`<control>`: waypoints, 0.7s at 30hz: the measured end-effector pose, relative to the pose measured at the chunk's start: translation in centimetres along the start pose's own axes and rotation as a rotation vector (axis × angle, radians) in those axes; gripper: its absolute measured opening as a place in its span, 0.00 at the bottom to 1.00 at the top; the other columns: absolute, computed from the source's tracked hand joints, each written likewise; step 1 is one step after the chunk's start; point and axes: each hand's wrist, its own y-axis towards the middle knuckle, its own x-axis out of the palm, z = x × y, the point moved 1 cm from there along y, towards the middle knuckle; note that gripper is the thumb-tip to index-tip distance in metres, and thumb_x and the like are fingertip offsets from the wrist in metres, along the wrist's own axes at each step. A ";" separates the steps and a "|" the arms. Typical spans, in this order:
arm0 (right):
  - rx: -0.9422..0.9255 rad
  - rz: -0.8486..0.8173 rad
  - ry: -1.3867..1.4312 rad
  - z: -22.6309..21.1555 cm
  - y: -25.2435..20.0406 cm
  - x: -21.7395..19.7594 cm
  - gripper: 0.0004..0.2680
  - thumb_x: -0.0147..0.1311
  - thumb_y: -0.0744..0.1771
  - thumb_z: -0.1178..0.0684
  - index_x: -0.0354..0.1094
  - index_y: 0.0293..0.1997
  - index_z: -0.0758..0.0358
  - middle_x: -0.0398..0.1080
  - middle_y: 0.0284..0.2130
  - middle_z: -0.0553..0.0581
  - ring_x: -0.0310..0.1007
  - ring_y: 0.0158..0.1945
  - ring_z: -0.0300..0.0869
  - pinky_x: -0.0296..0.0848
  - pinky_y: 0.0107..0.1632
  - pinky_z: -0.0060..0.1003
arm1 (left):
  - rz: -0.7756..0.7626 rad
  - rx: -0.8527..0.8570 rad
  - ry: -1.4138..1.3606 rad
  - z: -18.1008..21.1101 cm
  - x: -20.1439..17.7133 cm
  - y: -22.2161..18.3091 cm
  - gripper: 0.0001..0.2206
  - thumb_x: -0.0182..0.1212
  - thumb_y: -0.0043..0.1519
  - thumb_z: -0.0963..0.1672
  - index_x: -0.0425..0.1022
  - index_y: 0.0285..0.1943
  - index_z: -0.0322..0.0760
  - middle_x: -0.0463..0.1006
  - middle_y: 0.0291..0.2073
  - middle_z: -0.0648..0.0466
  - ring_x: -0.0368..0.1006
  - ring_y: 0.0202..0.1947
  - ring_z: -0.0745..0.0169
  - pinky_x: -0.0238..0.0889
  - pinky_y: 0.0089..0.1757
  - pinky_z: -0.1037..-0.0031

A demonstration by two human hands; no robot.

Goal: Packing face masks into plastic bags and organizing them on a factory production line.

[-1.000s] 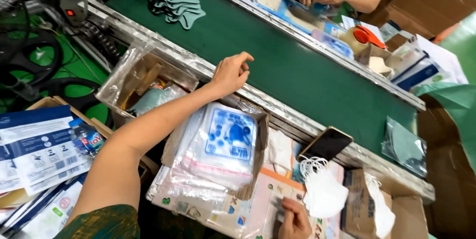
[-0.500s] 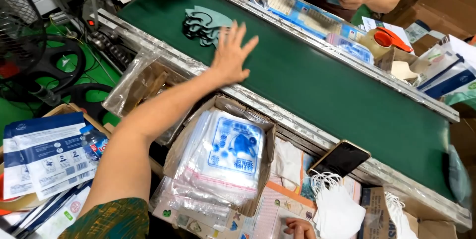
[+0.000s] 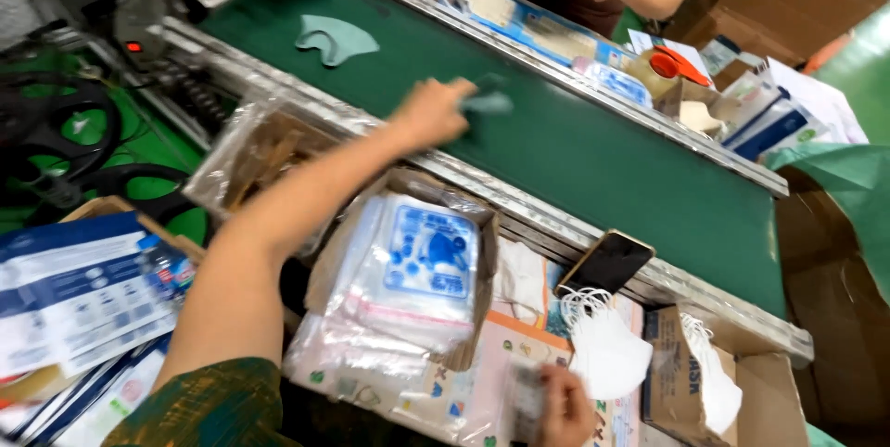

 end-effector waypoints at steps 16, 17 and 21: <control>0.231 -0.298 0.241 -18.5 2.2 -5.7 0.21 0.61 0.63 0.60 0.65 0.64 0.69 0.73 0.52 0.60 0.71 0.55 0.45 0.67 0.59 0.42 | -0.491 -0.196 -1.499 14.6 3.8 -26.6 0.32 0.59 0.61 0.46 0.55 0.75 0.36 0.68 0.56 0.50 0.72 0.51 0.57 0.77 0.40 0.64; 0.153 -0.148 0.128 -18.9 1.7 -5.7 0.18 0.60 0.65 0.62 0.65 0.63 0.69 0.73 0.52 0.60 0.71 0.54 0.43 0.68 0.58 0.41 | -0.407 -0.285 -1.529 14.4 4.9 -27.7 0.31 0.60 0.64 0.47 0.55 0.76 0.34 0.68 0.56 0.47 0.71 0.52 0.55 0.76 0.43 0.62; -0.051 0.244 0.077 -20.4 0.5 -5.0 0.12 0.56 0.70 0.66 0.65 0.61 0.68 0.72 0.53 0.57 0.72 0.53 0.40 0.72 0.59 0.36 | -0.373 -0.313 -1.483 15.6 10.4 -31.1 0.36 0.64 0.66 0.49 0.51 0.80 0.34 0.62 0.65 0.45 0.62 0.65 0.53 0.65 0.59 0.59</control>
